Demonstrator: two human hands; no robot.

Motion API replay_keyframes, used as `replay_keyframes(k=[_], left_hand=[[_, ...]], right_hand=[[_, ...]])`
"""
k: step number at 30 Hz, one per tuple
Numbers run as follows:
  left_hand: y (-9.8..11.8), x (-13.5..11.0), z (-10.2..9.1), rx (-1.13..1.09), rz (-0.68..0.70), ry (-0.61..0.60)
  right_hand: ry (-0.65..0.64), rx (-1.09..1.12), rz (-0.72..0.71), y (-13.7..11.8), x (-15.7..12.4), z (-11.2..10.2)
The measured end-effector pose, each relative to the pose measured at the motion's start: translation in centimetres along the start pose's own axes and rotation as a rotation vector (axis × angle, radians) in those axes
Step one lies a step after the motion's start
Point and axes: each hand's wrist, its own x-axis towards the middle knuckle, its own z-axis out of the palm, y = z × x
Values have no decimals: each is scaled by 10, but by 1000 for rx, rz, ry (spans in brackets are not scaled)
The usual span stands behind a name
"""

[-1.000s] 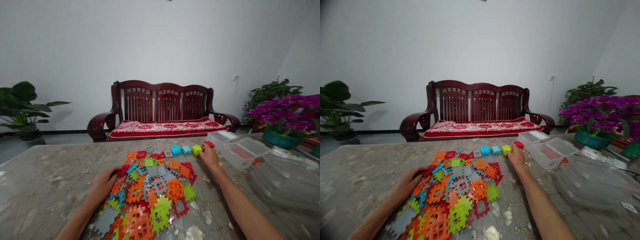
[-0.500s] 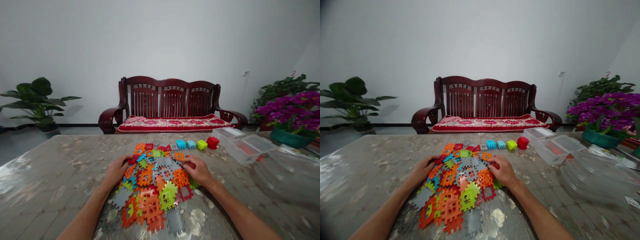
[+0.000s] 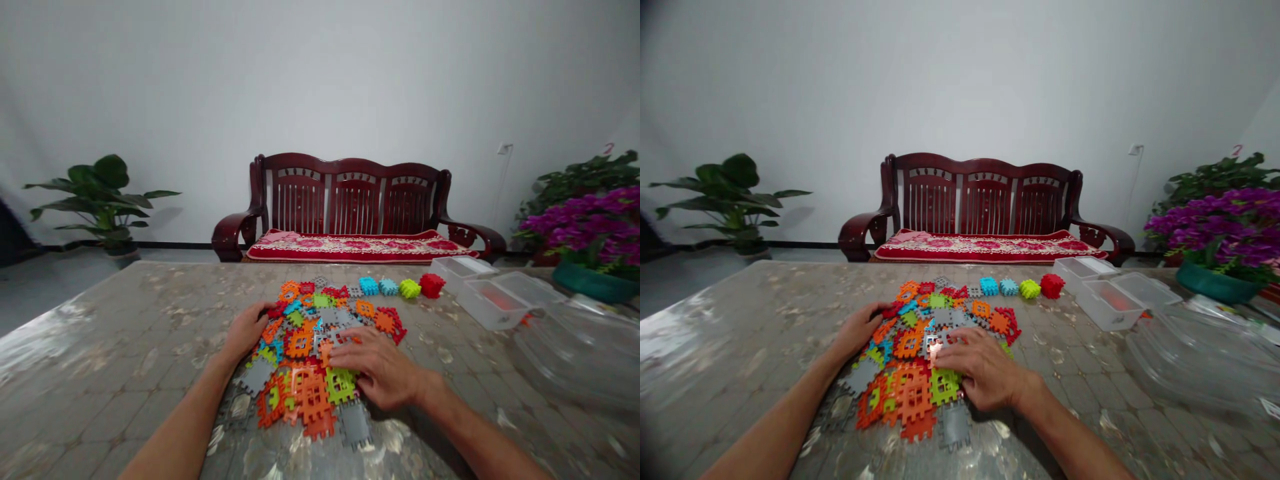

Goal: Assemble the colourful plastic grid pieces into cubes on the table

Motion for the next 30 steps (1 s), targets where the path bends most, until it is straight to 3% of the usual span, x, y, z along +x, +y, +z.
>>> replay_keyframes(k=[5, 11, 24, 30], left_hand=[[1, -1, 0, 4, 21, -2], [0, 0, -1, 22, 3, 0], [3, 0, -2, 19, -4, -18], [2, 0, -2, 16, -18, -14]], right_hand=[[-69, -60, -41, -3, 2, -2], [-40, -93, -43, 0, -1, 3], [207, -30, -23, -1, -4, 13], [349, 96, 160, 23, -17, 8]])
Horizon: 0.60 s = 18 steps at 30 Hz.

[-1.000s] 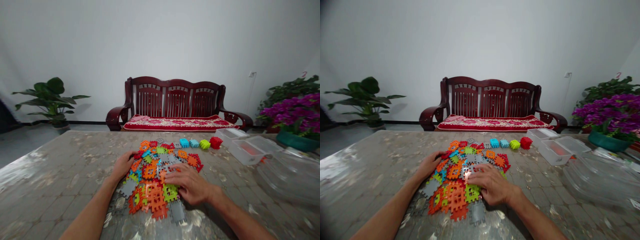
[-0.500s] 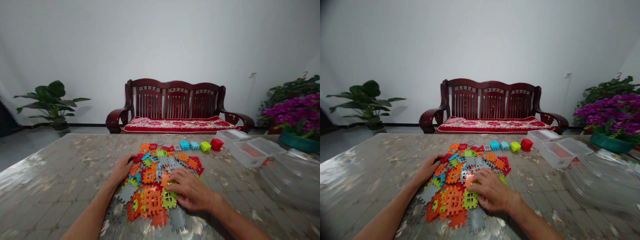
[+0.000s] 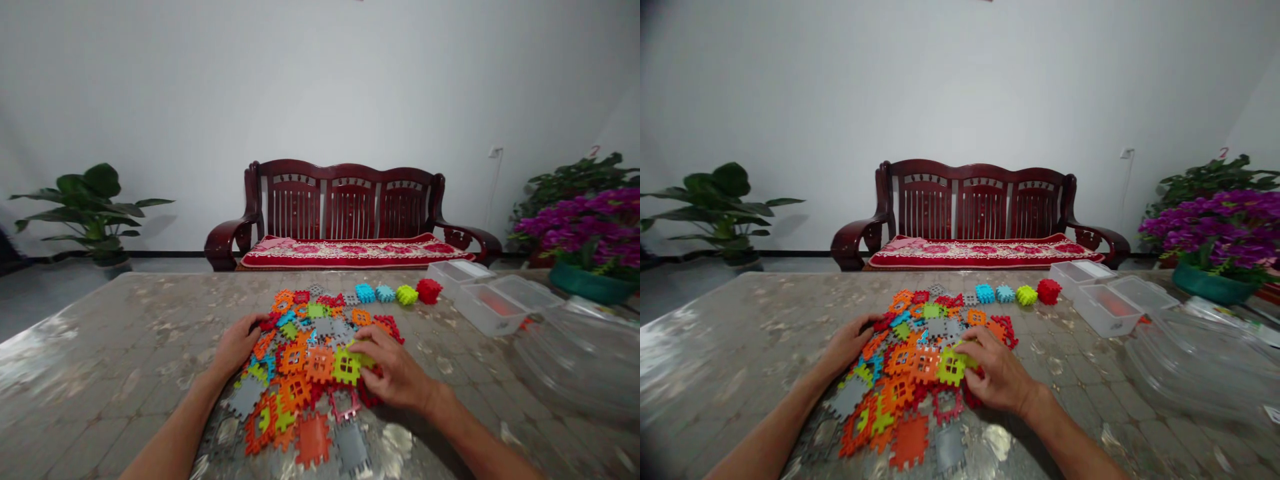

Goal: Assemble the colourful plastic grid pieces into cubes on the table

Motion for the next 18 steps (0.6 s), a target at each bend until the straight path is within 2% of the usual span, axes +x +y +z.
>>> replay_keyframes(k=[4, 9, 12, 18], left_hand=[[-3, 1, 1, 1, 1, -14], [-8, 2, 2, 7, 15, -15], [-8, 3, 2, 14, 7, -18], [-10, 4, 3, 24, 5, -6]], right_hand=[[145, 13, 173, 28, -4, -9], [248, 4, 350, 59, -8, -9], [362, -1, 485, 81, -12, -11], [568, -67, 753, 131, -30, -31]])
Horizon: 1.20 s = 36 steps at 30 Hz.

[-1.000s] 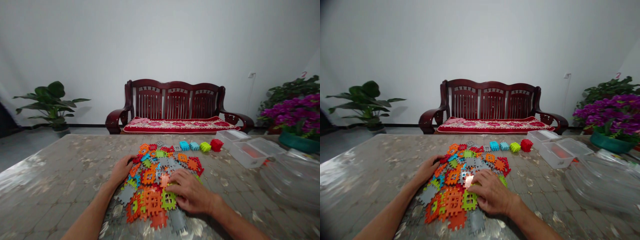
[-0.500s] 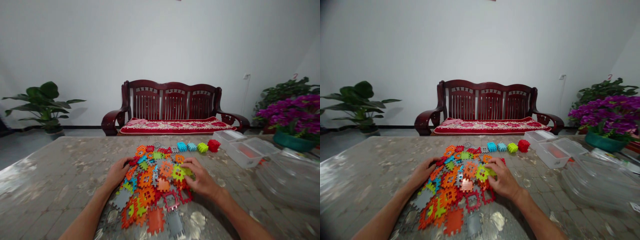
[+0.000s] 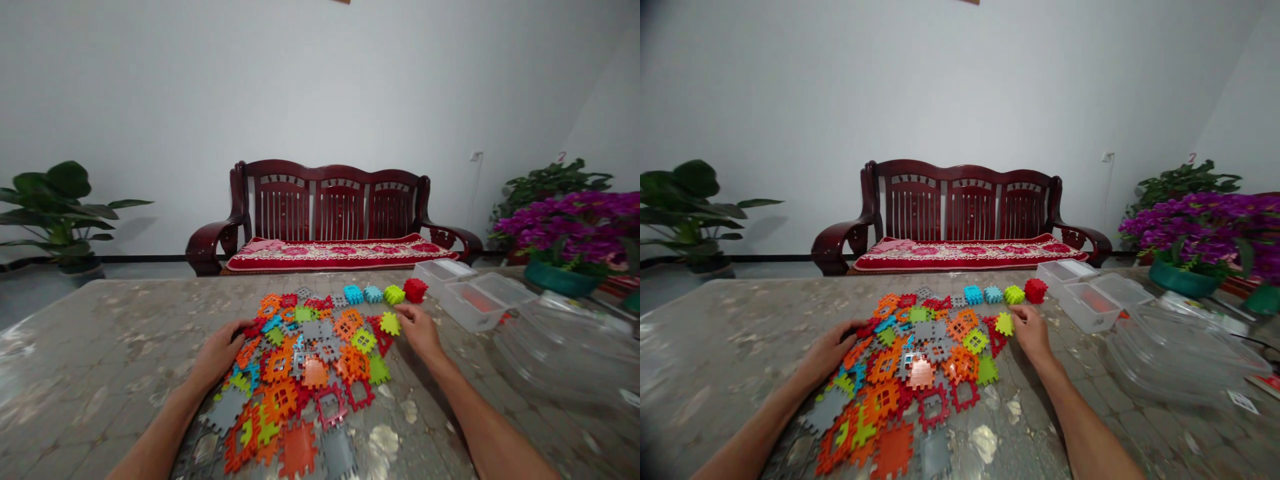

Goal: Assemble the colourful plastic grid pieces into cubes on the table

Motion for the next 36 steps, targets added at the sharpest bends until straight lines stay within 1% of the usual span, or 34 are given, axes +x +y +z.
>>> replay_keyframes(k=[2, 3, 4, 6, 10, 12, 14, 16, 19, 22, 27, 31, 36], left_hand=[[-1, 0, 0, 8, -1, 0], [-2, 1, 0, 7, 0, -5], [-3, 1, 1, 4, 2, -10], [-5, 1, 1, -4, 2, -19], [-8, 2, 2, -7, -2, -18], [-8, 2, 2, -10, 6, -14], [-7, 2, 2, -11, 10, -12], [-7, 2, 1, -6, 3, -11], [-7, 3, 1, -4, -7, -1], [-7, 3, 1, -20, 2, -3], [-6, 2, 1, -27, 0, 0], [-6, 1, 1, -35, -3, 9], [-9, 3, 2, -41, -3, 1]], right_hand=[[23, -26, 45, 12, 5, -5], [14, -38, 69, 18, 7, -8], [-12, -52, 88, 22, 8, -10], [-107, -95, 102, 29, 9, -16], [-309, -253, 17, 34, 11, -29], [-368, -328, -16, 35, 11, -35], [-393, -385, -37, 35, 11, -38], [-376, -435, -50, 35, 10, -38], [-287, -514, -30, 34, 9, -34], [-213, -543, -16, 34, 8, -33], [-212, -570, -43, 34, 7, -34], [-183, -608, -37, 32, 6, -34], [-217, -680, -38, 30, 7, -40]])
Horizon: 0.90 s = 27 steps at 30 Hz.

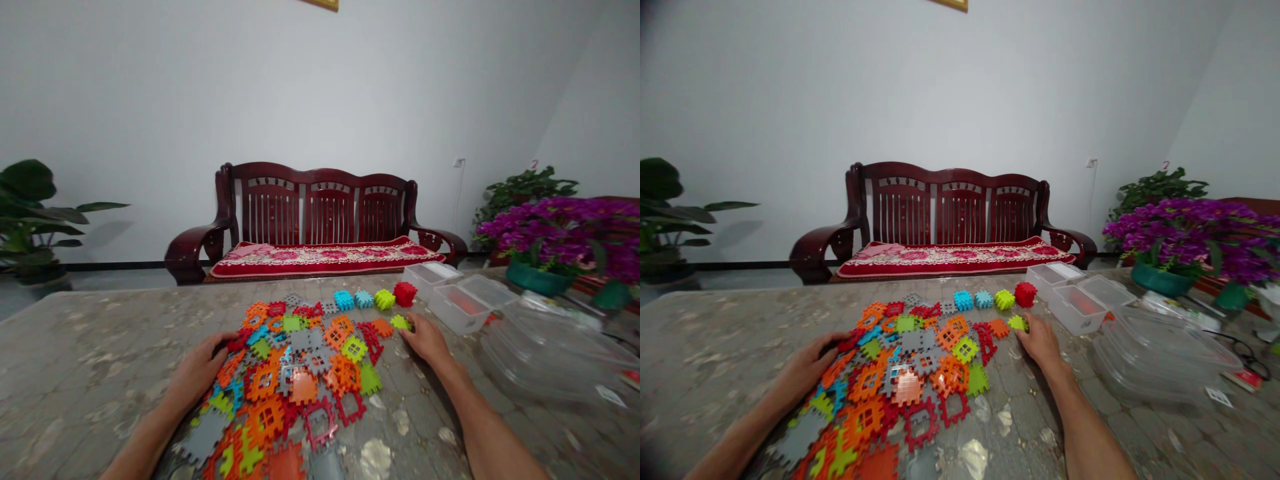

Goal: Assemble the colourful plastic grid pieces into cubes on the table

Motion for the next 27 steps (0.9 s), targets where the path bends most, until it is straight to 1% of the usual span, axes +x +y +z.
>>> replay_keyframes(k=[4, 7, 10, 12, 14, 17, 19, 22, 27], left_hand=[[-1, 0, 0, 7, -16, -7], [0, 0, 1, 9, -13, -3], [2, -1, 0, 14, -2, 8], [3, -1, -1, 19, -6, 5], [3, -1, -1, 23, -12, -1], [2, -1, 0, 18, -9, -1], [1, -1, 0, 8, -3, 8], [-1, -1, 1, 4, -1, 24], [2, -2, 0, -5, -3, 31]], right_hand=[[-15, -67, -22, 1, -2, -7], [16, -72, -11, 0, -4, -7], [66, -7, 52, 1, -4, -4], [90, 87, 115, 0, -1, -1], [126, 203, 157, -3, 7, 0], [209, 304, 144, -10, 24, 0], [229, 287, 133, -15, 36, 0], [211, 227, 124, -20, 53, 2], [179, 130, 115, -26, 68, 2]])
